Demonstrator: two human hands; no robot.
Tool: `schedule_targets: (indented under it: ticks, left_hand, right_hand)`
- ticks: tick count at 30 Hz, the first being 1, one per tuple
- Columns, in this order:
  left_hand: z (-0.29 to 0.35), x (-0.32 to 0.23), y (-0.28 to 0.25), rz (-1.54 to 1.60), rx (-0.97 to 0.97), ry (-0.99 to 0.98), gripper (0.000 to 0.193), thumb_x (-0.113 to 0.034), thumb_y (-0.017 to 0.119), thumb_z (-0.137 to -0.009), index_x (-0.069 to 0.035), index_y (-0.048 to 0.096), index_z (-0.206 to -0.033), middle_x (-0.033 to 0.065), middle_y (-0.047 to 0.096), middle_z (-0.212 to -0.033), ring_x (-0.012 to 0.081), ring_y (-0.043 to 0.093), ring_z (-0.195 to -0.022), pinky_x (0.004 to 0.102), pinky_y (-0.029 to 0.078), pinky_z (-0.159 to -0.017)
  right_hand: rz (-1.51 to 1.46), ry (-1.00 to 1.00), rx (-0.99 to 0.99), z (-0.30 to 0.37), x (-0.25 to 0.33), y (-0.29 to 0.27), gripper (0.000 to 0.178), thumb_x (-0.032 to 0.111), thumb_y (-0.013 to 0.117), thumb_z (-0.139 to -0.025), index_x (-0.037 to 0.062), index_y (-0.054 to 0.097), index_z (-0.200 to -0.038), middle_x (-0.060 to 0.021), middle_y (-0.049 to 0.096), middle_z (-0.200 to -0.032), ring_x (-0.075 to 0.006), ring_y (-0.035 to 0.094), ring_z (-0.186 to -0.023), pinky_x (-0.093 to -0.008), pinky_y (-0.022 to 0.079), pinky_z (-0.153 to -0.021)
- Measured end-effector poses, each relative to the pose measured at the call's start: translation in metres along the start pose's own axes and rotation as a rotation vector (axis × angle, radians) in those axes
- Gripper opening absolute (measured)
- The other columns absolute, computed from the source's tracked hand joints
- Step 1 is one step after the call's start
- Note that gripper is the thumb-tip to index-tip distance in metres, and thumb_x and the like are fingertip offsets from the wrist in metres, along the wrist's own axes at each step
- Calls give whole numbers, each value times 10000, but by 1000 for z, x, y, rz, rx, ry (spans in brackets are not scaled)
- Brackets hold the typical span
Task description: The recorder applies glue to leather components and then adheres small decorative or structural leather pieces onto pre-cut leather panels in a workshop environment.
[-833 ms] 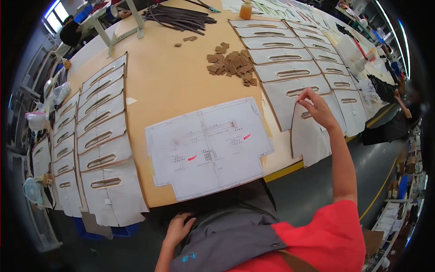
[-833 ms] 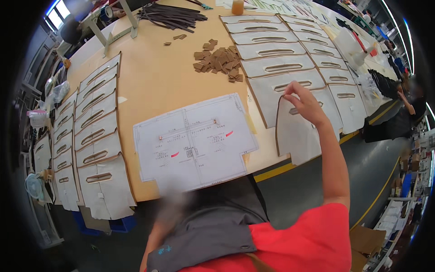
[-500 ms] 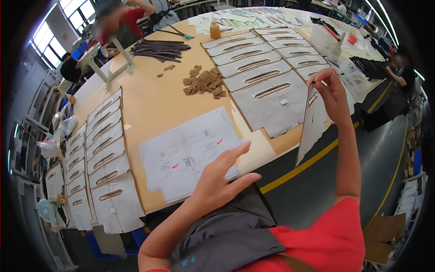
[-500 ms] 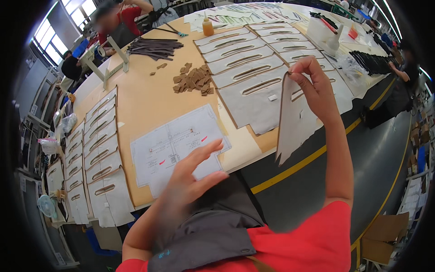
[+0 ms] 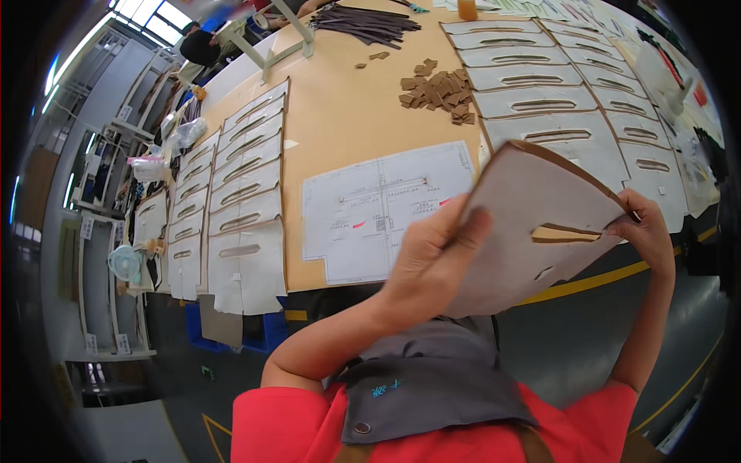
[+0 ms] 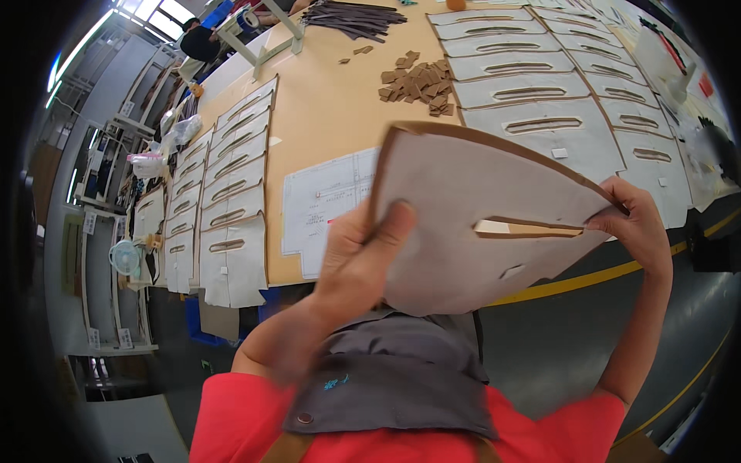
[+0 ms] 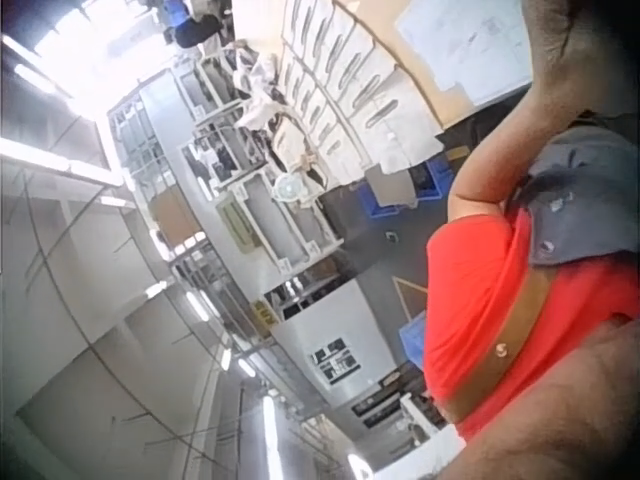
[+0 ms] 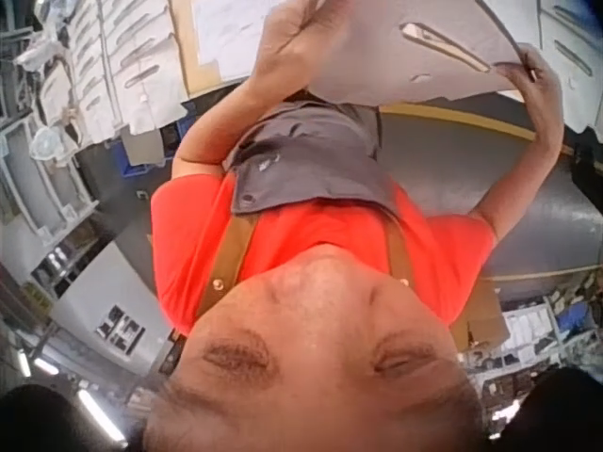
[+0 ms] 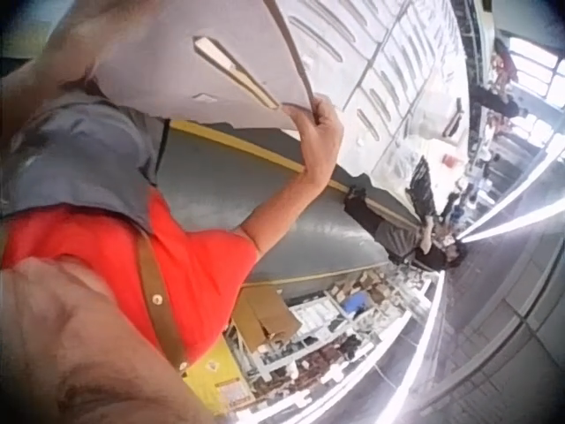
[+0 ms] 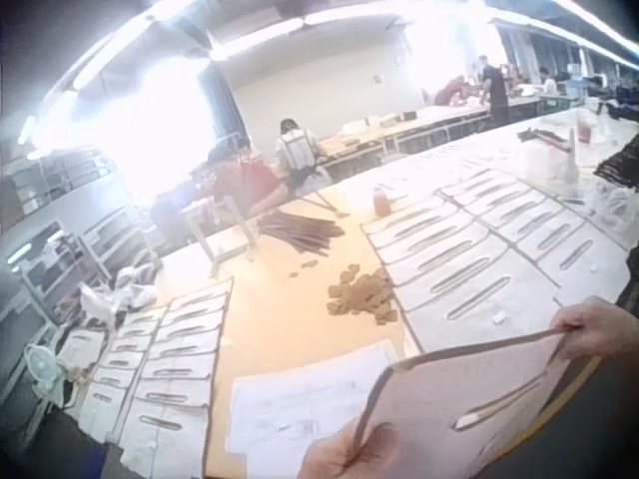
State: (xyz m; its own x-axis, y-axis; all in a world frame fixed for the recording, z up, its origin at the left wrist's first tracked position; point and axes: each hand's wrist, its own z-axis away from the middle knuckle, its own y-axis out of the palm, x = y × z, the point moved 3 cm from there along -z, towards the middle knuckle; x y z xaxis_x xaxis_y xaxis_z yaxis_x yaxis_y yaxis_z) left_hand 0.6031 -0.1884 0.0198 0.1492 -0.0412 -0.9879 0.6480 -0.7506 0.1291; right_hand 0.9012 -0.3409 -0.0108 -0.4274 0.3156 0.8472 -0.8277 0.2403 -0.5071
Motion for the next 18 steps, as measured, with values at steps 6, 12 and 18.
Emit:
schedule_targets:
  ticks: [6, 12, 18]
  left_hand:
    - [33, 1, -117, 69, -361, -177, 332, -271, 550, -1009, -1, 597, -1197, 47, 654, -1047, 113, 599, -943, 269, 490, -813]
    - [52, 55, -233, 204, -536, -254, 325, -235, 575, -990, 9, 575, -1204, 98, 644, -1136, 181, 621, -1014, 328, 501, -882]
    - [30, 129, -305, -122, -516, -355, 368, -192, 639, -944, 16, 564, -1238, 109, 654, -1134, 178, 623, -1034, 322, 496, -865]
  right_hand:
    - [-270, -97, 103, -46, -12, 68, 137, 6, 710, -790, 25, 617, -890, 23, 612, -797, -38, 545, -748, -210, 444, -652]
    - [-431, -141, 23, -122, 44, 145, 110, 113, 681, -871, 48, 625, -940, 29, 635, -801, -39, 571, -695, -201, 448, -601]
    - [-387, -24, -14, -183, 13, 199, 127, 156, 678, -896, 75, 638, -985, 56, 633, -800, -19, 547, -681, -186, 420, -573]
